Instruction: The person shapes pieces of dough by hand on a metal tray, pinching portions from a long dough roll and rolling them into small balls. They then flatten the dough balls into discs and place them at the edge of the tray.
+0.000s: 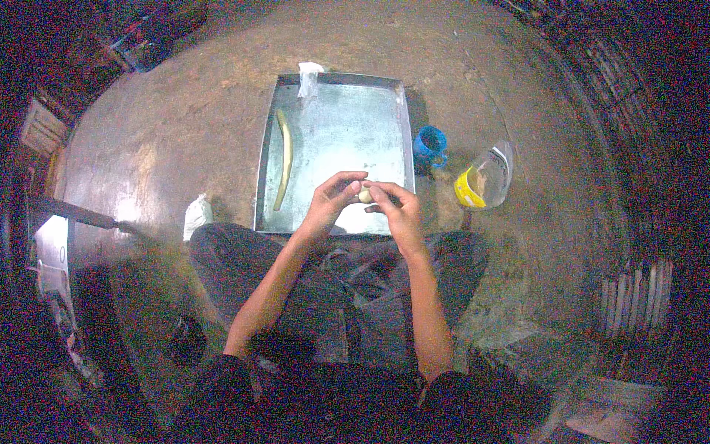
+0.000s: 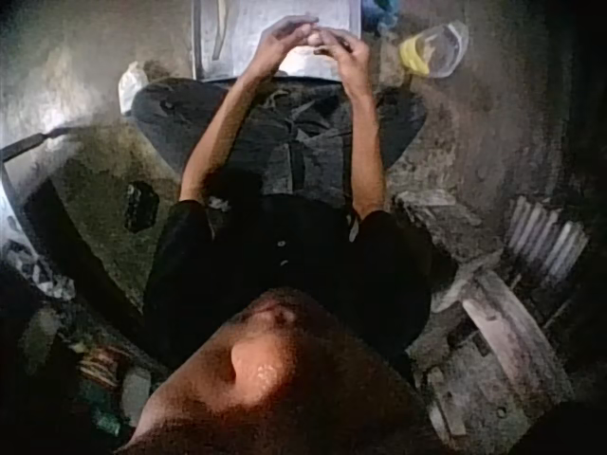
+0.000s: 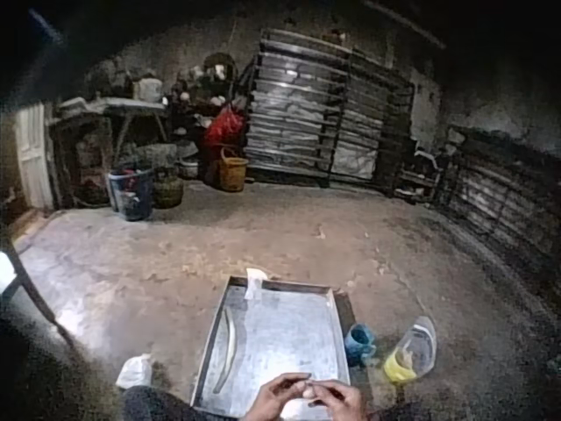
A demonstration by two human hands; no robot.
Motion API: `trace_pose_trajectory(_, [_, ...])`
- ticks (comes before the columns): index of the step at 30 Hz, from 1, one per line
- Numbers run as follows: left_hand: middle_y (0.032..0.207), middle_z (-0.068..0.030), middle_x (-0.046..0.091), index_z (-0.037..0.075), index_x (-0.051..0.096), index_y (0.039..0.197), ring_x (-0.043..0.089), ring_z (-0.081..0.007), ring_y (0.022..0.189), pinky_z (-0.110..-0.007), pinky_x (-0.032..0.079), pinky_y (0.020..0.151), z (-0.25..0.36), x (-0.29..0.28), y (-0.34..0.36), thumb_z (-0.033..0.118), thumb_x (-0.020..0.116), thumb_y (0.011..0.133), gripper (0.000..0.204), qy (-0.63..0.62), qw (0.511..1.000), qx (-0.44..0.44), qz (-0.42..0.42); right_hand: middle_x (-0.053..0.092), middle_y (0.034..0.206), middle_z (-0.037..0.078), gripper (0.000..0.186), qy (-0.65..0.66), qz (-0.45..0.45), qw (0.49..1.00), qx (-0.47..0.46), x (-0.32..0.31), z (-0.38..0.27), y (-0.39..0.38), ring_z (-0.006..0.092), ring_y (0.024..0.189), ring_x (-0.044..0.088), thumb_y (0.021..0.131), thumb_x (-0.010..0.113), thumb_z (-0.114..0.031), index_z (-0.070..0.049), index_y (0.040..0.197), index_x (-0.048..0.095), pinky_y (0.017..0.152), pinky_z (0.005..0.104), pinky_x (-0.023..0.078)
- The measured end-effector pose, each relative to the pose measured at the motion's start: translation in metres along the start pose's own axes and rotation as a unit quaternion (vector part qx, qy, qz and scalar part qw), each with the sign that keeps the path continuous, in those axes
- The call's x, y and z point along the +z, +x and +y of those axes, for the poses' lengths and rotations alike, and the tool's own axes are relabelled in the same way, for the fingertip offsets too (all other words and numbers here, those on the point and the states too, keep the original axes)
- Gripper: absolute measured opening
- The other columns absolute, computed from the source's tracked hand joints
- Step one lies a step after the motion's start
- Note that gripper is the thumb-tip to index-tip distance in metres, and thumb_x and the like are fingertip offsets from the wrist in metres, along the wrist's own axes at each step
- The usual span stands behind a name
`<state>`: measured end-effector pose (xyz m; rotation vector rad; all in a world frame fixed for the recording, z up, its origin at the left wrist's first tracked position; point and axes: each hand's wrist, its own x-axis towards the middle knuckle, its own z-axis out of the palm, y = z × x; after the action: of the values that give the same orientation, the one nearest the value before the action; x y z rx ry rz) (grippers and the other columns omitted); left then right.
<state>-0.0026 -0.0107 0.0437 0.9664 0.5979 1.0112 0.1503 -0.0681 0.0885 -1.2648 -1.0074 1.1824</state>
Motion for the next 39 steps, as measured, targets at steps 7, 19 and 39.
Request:
trace_pose_trajectory(7, [0.114,-0.0127,0.070,0.001,0.073,0.107,0.065,-0.0235,0.111,-0.038,0.051,0.098,0.028,0.005,-0.004,0.011,0.071,0.092,0.017,0.269,0.942,0.198,-0.041,0.072,0.104,0.009,0.024,0.098,0.008,0.994,0.047,-0.015,-0.001,0.001,0.0173,0.095,0.069,0.100,0.064,-0.018,0.001,0.113,0.070,0.080,0.0335,0.060])
trace_pose_trajectory(19, [0.107,-0.0105,0.071,0.003,0.075,0.098,0.067,-0.0211,0.102,-0.036,0.053,0.090,0.024,-0.005,-0.002,0.011,0.076,0.087,0.013,0.274,0.933,0.221,-0.076,0.072,0.106,0.009,0.024,0.039,-0.043,0.997,0.056,-0.019,0.000,-0.002,0.0168,0.094,0.069,0.099,0.065,-0.019,0.001,0.112,0.071,0.080,0.0334,0.059])
trace_pose_trajectory(39, [0.099,-0.0057,0.069,0.000,0.065,0.121,0.065,-0.0131,0.093,-0.029,0.054,0.083,0.017,-0.004,-0.002,0.015,0.068,0.098,0.028,0.100,0.993,0.035,-0.060,0.070,0.097,0.008,0.019,-0.123,0.001,0.989,-0.081,-0.003,-0.008,-0.008,0.0130,0.085,0.066,0.099,0.065,-0.013,0.003,0.105,0.073,0.077,0.0272,0.054])
